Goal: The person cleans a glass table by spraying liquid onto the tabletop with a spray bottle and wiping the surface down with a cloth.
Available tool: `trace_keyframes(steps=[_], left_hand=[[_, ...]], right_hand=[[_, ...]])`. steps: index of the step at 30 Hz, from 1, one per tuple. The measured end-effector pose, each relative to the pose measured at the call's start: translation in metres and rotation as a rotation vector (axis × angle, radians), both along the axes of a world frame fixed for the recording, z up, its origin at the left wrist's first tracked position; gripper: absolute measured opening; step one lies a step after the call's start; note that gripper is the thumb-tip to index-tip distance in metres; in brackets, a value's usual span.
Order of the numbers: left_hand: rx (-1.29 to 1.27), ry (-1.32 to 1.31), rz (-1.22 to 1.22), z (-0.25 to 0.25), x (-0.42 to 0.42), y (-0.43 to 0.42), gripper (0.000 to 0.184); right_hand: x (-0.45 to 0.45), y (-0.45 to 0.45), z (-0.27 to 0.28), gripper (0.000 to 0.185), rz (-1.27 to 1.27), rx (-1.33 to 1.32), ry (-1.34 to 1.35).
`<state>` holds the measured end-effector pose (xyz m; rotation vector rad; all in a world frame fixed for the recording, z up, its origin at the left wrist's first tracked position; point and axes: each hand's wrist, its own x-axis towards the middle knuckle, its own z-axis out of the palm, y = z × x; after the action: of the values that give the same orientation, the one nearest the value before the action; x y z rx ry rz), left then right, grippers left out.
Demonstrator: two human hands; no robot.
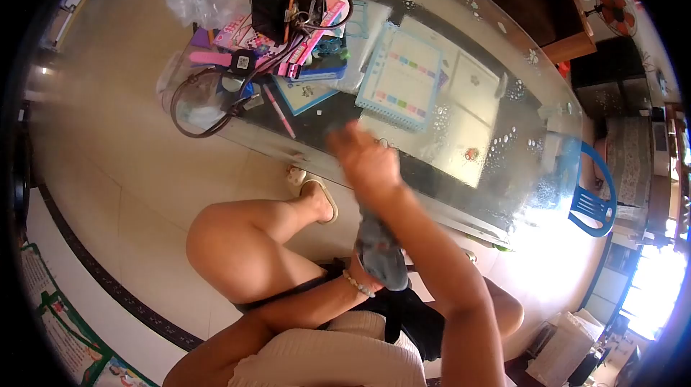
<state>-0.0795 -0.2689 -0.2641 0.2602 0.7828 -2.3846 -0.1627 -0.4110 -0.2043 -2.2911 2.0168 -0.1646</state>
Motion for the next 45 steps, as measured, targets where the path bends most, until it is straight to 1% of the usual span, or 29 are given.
trace_keyframes(steps=[1, 2, 5, 6, 7, 9, 10, 13, 15, 16, 19, 20, 21, 22, 23, 24, 25, 27, 28, 29, 31, 33, 34, 37, 38, 41, 42, 44, 45], left_hand=[[0.053, 0.023, 0.007, -0.007, 0.0, -0.001, 0.043], [-0.133, 0.325, 0.03, -0.018, 0.001, -0.009, 0.043], [-0.091, 0.04, -0.054, -0.017, -0.002, 0.017, 0.042], [-0.103, -0.173, -0.171, -0.01, -0.002, 0.028, 0.042], [0.129, -0.145, -0.22, -0.007, -0.009, 0.033, 0.042], [0.123, 0.1, -0.219, -0.005, 0.002, 0.032, 0.041], [0.089, 0.092, -0.159, 0.001, 0.002, 0.028, 0.041], [-0.044, 0.052, 0.014, 0.01, -0.002, 0.003, 0.042], [-0.145, 0.013, 0.129, 0.008, 0.003, -0.01, 0.044], [0.03, -0.031, 0.048, -0.005, 0.009, -0.019, 0.038], [-0.135, -0.137, 0.087, -0.021, 0.016, -0.033, 0.036], [-0.186, 0.0, 0.091, 0.009, 0.017, -0.046, 0.042], [-0.146, -0.021, 0.085, 0.008, 0.015, -0.044, 0.039], [-0.11, -0.045, 0.072, 0.001, 0.015, -0.038, 0.036], [-0.075, -0.071, 0.054, -0.009, 0.013, -0.029, 0.033], [-0.147, -0.071, 0.147, -0.048, 0.001, -0.007, 0.033], [0.034, -0.074, 0.061, -0.002, 0.003, -0.021, 0.036], [0.304, 0.235, 0.181, -0.037, -0.006, -0.01, 0.028], [0.268, 0.184, 0.164, -0.036, -0.007, -0.009, 0.029], [0.233, 0.128, 0.148, -0.036, -0.004, -0.009, 0.031], [0.161, 0.009, 0.129, -0.033, 0.01, -0.01, 0.034], [0.071, -0.106, 0.11, -0.03, 0.017, -0.02, 0.038], [0.017, -0.054, 0.086, -0.027, 0.015, -0.018, 0.037], [-0.138, 0.098, 0.01, -0.018, 0.011, 0.001, 0.033], [-0.189, 0.144, -0.003, -0.018, 0.01, 0.006, 0.032], [-0.035, 0.271, -0.151, -0.025, -0.001, 0.021, 0.033], [0.205, 0.075, -0.274, 0.01, 0.001, 0.012, 0.032], [0.088, 0.225, -0.257, -0.012, -0.008, 0.031, 0.035], [0.027, 0.332, -0.239, -0.059, -0.015, 0.057, 0.03]], right_hand=[[-0.01, -0.008, 0.001, 0.033, -0.136, -0.018, 0.002], [-0.013, -0.009, 0.002, 0.031, -0.138, -0.02, -0.006], [0.01, 0.032, 0.011, 0.031, 0.201, -0.028, -0.012], [0.009, 0.047, 0.007, 0.032, 0.229, 0.029, -0.01], [0.003, 0.05, 0.008, 0.031, 0.157, 0.025, -0.007], [-0.003, 0.054, 0.009, 0.029, 0.01, 0.022, -0.007], [0.002, 0.05, 0.006, 0.032, -0.002, -0.038, -0.027], [0.036, 0.024, -0.002, 0.035, 0.234, -0.126, -0.044], [0.053, -0.005, -0.005, 0.037, 0.237, -0.115, 0.024], [0.054, -0.019, -0.006, 0.037, 0.24, -0.108, 0.062], [0.011, -0.048, -0.017, 0.036, -0.16, 0.027, 0.167], [-0.005, -0.044, -0.015, 0.036, -0.195, -0.047, 0.112], [-0.016, -0.042, -0.012, 0.036, -0.227, -0.122, 0.056], [-0.007, -0.036, -0.013, 0.035, -0.196, -0.058, 0.141], [0.007, -0.027, -0.016, 0.034, -0.006, -0.102, 0.109], [0.025, -0.02, -0.02, 0.034, 0.186, -0.145, 0.082], [0.038, -0.02, -0.02, 0.033, 0.38, -0.185, 0.062], [0.048, -0.036, -0.011, 0.032, 0.217, -0.108, 0.129], [0.046, -0.045, -0.008, 0.032, 0.132, -0.068, 0.16], [0.035, -0.06, -0.028, 0.032, -0.108, 0.001, 0.247], [0.024, -0.065, -0.014, 0.032, -0.153, -0.094, 0.054], [0.051, -0.034, -0.002, 0.03, 0.065, 0.14, 0.17], [0.059, -0.024, -0.005, 0.03, 0.388, 0.119, 0.145], [0.041, 0.0, 0.001, 0.033, 0.378, 0.074, -0.022], [0.03, 0.007, -0.001, 0.035, 0.382, 0.04, -0.029], [-0.002, 0.038, 0.005, 0.039, 0.39, -0.003, 0.032], [-0.011, 0.05, 0.006, 0.039, 0.387, 0.017, 0.054], [-0.025, 0.065, 0.007, 0.039, 0.38, 0.058, 0.104], [-0.022, 0.064, 0.005, 0.038, 0.388, 0.023, 0.089]])
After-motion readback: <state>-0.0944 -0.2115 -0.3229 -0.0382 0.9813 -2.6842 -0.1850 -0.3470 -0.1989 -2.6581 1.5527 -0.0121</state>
